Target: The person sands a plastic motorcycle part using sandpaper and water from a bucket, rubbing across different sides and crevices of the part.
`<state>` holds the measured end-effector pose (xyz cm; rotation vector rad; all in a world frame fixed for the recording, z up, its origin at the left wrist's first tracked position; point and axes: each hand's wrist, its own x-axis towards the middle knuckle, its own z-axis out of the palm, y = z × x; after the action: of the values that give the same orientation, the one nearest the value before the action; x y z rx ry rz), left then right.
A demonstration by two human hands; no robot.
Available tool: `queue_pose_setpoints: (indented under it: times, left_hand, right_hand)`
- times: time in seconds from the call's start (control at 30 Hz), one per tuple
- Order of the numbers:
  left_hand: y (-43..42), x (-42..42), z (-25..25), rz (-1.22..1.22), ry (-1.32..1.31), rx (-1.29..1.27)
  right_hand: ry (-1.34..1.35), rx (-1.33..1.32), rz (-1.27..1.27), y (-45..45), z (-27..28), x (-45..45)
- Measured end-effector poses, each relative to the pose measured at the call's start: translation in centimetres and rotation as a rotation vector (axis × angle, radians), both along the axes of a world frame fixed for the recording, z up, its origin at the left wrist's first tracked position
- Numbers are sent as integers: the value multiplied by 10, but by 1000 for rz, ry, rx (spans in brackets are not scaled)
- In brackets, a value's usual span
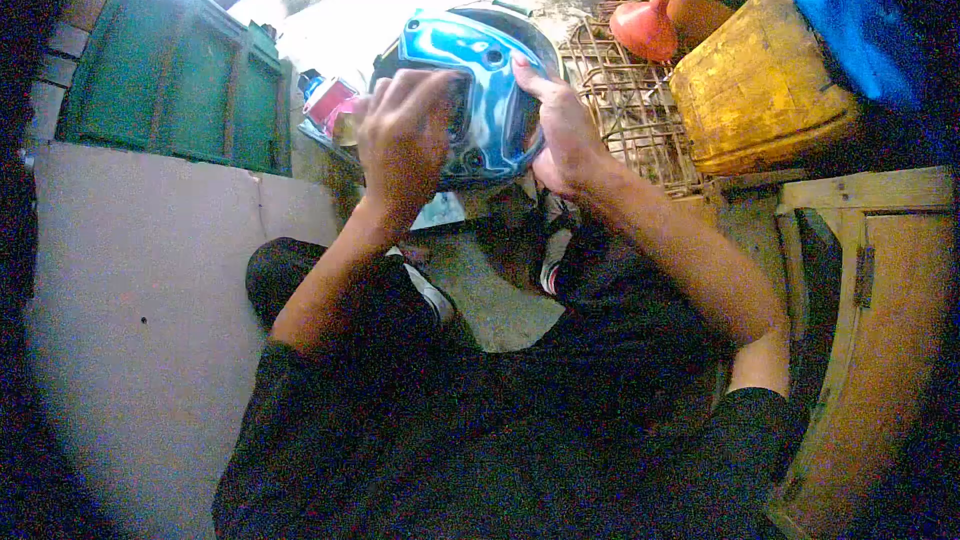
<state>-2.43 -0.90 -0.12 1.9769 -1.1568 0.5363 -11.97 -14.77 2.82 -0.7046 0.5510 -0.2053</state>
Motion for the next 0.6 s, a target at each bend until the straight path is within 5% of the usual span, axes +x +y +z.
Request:
queue_pose_setpoints:
  times: [0.1,0.2,0.3,0.6]
  left_hand:
    - [-1,1,-3,86,9,2]
    - [-1,-3,-2,-123,11,-18]
    - [2,3,4,75,-15,53]
    - [3,1,2,30,-57,28]
  right_hand:
    - [-14,8,0,0,0,0]
    - [-38,-36,34,0,-1,-3]
    - [19,-36,1,10,9,-2]
    - [3,6,3,3,1,-1]
